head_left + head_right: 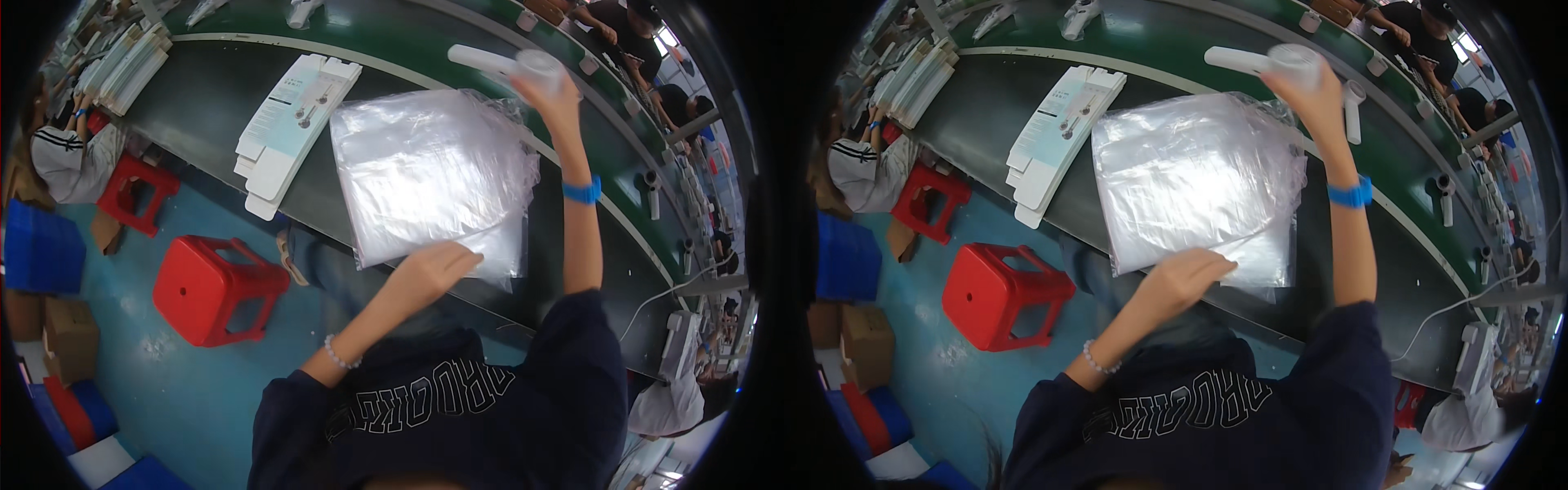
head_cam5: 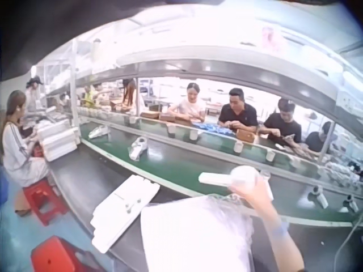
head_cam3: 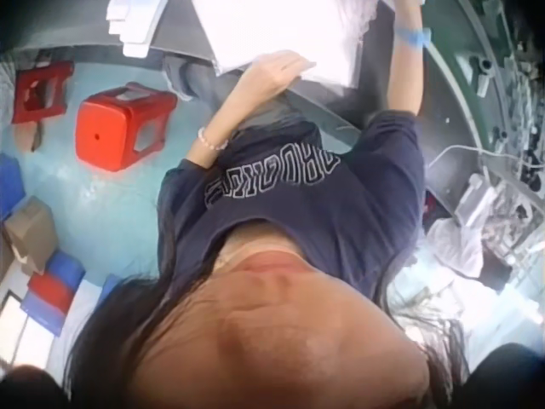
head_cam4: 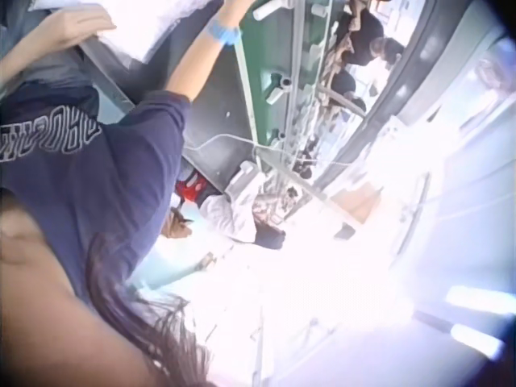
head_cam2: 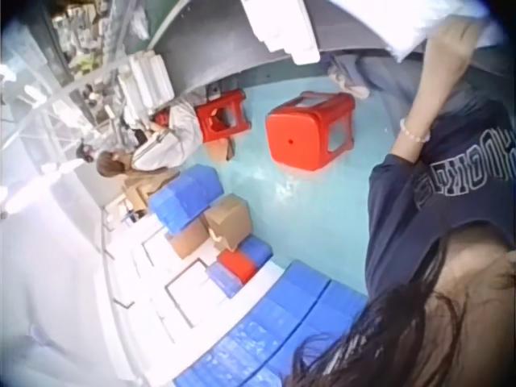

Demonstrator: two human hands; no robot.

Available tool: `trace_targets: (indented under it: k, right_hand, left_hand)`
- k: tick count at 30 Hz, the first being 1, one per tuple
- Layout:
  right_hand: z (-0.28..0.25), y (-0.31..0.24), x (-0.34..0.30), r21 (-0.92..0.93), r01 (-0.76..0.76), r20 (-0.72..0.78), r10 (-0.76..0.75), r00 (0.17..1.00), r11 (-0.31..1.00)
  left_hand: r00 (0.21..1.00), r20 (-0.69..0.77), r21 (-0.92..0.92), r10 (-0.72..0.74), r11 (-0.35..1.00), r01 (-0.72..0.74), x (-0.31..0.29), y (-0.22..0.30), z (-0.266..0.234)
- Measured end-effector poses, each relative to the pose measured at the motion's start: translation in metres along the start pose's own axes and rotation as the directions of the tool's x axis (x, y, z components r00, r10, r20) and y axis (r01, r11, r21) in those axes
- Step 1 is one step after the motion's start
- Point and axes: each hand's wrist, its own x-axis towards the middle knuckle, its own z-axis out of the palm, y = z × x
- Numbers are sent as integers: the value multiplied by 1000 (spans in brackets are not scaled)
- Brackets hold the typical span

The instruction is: Packaging handheld fans into plastic sleeves and cardboard boxes on an assembly line.

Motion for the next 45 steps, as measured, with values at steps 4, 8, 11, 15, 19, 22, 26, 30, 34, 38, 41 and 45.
trace_targets:
  k: [4, 8, 11, 15, 19, 22, 26, 30, 34, 38, 41, 45]
  right_hand:
    - [-34, -7, -92, 810, -164, -34, 325, 945, 563]
    - [-37, -45, -153, 968, -185, 228, 287, 930, -172]
    - [-33, -63, -172, 933, -114, 203, 239, 950, -340]
    - [-32, -83, -182, 904, -66, 137, 141, 981, -422]
    - [-36, -90, -187, 891, -90, 94, -13, 995, -445]
    - [-38, -90, -189, 890, -110, 77, -91, 993, -443]
    - [-42, -92, -192, 863, -124, 96, -82, 992, -490]
    - [-57, -93, -204, 976, -58, 88, 137, 987, -212]
    - [-89, -97, -219, 748, -256, -7, 393, 919, 612]
    - [-106, -119, -230, 444, -425, -95, 514, 853, 789]
    - [-108, -124, -234, 180, -517, -202, 546, 813, 837]
    - [-97, -128, -232, 100, -480, -160, 490, 857, 872]
  left_hand:
    - [994, -89, 128, 58, 991, -46, 9, -10, -5]
    - [982, -47, 68, -183, 980, 186, 12, -2, 3]
    - [901, -36, -185, -433, 889, 420, 14, 0, 1]
    - [899, -21, -267, -438, 869, 418, 15, 1, 1]
    - [866, -12, -265, -499, 837, 479, 18, 9, 0]
    - [886, -46, -340, -462, 841, 421, 18, 12, 5]
    - [881, -65, -398, -468, 822, 407, 23, 17, 11]
    - [883, -51, -510, -466, 772, 378, 30, 27, 11]
    - [945, 1, -400, -327, 866, 300, 35, 30, 4]
    - [936, 8, -444, -351, 838, 318, 40, 39, 8]
    - [918, 51, -595, -393, 726, 344, 42, 43, 15]
    - [947, 103, -622, -304, 723, 299, 46, 48, 26]
